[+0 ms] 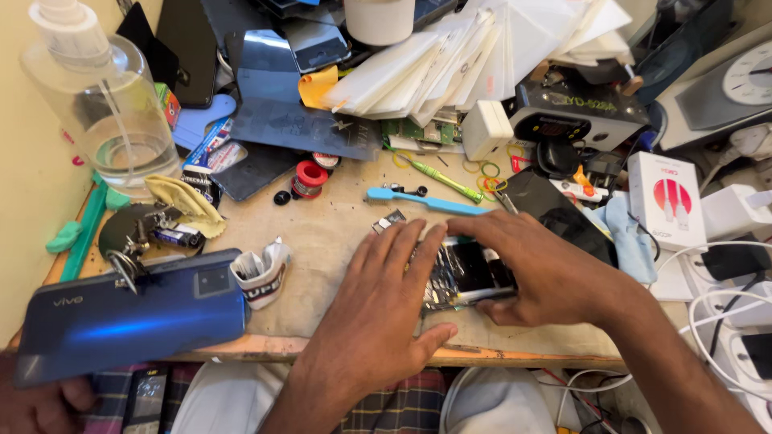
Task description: The person repairs a disassembled smartphone at a cluttered workbench. They pry at the phone's internals with a green spudger-like tool, handle small components and a battery, reposition the phone frame, briefly power on a phone to view its screen, and press the housing back together by hand.
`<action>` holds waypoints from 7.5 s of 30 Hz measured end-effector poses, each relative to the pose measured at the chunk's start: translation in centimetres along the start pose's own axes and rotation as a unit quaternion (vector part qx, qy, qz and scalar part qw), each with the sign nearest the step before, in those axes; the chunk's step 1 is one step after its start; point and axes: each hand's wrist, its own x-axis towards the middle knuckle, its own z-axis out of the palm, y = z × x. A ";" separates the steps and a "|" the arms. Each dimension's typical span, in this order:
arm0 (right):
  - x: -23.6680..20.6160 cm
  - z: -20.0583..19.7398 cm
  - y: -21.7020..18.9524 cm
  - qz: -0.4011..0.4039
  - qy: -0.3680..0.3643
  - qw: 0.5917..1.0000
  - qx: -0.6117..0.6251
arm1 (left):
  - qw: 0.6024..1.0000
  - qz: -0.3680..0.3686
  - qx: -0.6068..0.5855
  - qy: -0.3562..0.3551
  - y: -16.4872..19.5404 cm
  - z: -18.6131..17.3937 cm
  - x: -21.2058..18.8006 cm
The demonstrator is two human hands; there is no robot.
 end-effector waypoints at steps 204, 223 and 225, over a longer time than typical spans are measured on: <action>-10.5 4.9 9.2 0.107 0.211 0.971 0.026 | 0.988 -0.074 0.021 -0.132 -2.2 -0.3 3.3; -5.2 4.9 4.9 0.219 0.336 0.893 0.206 | 0.911 -0.301 -0.166 -0.227 -3.6 -1.6 9.0; -4.6 5.1 5.2 0.210 0.343 0.893 0.200 | 0.908 -0.298 -0.192 -0.222 -3.8 -1.4 8.8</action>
